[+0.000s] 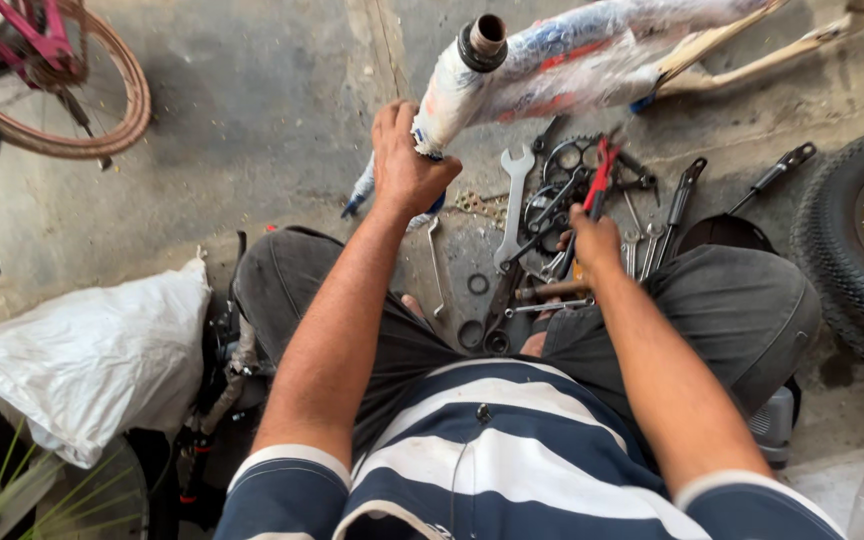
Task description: The person sits on the floor of a bicycle workshop and works on a plastic-wrapped bicycle frame, fitting the handlebar and stem into the head tube. They use pliers to grip and turn a component on the frame, handle small parts, and pick up a wrench near the end.
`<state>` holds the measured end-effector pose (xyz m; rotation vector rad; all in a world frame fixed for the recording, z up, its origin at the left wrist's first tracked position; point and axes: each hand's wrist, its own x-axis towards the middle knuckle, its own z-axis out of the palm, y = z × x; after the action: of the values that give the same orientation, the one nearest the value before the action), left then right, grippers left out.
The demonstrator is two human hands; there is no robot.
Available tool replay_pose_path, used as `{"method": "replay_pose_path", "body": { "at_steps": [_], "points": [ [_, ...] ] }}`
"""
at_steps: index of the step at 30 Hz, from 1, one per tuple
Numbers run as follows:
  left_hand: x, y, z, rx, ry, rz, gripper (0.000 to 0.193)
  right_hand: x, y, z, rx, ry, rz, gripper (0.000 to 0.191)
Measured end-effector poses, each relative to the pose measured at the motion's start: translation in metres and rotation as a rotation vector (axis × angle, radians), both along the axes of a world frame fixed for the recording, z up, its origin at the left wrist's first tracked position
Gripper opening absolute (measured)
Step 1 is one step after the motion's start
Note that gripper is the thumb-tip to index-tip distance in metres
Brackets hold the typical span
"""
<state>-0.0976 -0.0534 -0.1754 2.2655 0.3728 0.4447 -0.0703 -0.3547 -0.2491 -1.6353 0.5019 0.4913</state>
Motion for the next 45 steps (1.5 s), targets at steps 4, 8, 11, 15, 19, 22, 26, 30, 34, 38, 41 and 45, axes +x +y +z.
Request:
{"method": "replay_pose_path", "body": {
  "at_steps": [4, 8, 11, 15, 19, 22, 26, 30, 34, 38, 41, 45],
  "points": [
    [-0.003, 0.001, 0.007, 0.034, -0.071, -0.011, 0.077, 0.016, -0.019, -0.025, -0.059, 0.234, -0.144, 0.027],
    [0.005, 0.011, 0.013, 0.021, 0.078, -0.073, 0.069, 0.023, -0.023, -0.030, -0.193, 0.368, -0.184, 0.025],
    [0.007, 0.014, 0.009, 0.011, 0.061, -0.068, 0.073, 0.026, -0.022, -0.039, -0.165, 0.338, -0.211, 0.024],
    [-0.003, 0.002, -0.007, -0.001, 0.003, -0.021, 0.077, 0.028, -0.020, -0.057, -0.240, 0.283, -0.171, 0.041],
    [-0.013, -0.039, -0.017, 0.123, -0.160, 0.314, 0.088, 0.030, -0.007, -0.036, -0.909, -0.130, 0.175, 0.069],
    [-0.007, -0.065, -0.018, -0.092, -0.104, 0.423, 0.086, 0.046, 0.014, 0.028, -0.631, -0.976, -0.003, 0.061],
    [-0.001, -0.073, -0.019, -0.410, 0.080, 0.395, 0.101, 0.069, 0.030, 0.139, -0.592, -1.564, 0.286, 0.063],
    [0.007, -0.070, -0.021, -0.406, 0.120, 0.286, 0.110, 0.117, 0.060, 0.187, -0.637, -1.654, 0.761, 0.075],
    [0.026, -0.036, -0.009, -0.324, 0.102, 0.033, 0.109, 0.144, 0.069, 0.180, -0.764, -1.605, 0.782, 0.065],
    [0.030, 0.015, 0.010, -0.609, 0.352, -0.398, 0.103, 0.149, 0.067, 0.171, -0.749, -1.560, 0.782, 0.069],
    [0.032, 0.020, 0.015, -0.884, 0.412, -0.441, 0.096, 0.146, 0.071, 0.170, -0.745, -1.541, 0.717, 0.065],
    [0.036, 0.002, 0.000, -0.684, 0.298, -0.233, 0.088, 0.142, 0.077, 0.171, -0.782, -1.580, 0.689, 0.063]
  ]
}}
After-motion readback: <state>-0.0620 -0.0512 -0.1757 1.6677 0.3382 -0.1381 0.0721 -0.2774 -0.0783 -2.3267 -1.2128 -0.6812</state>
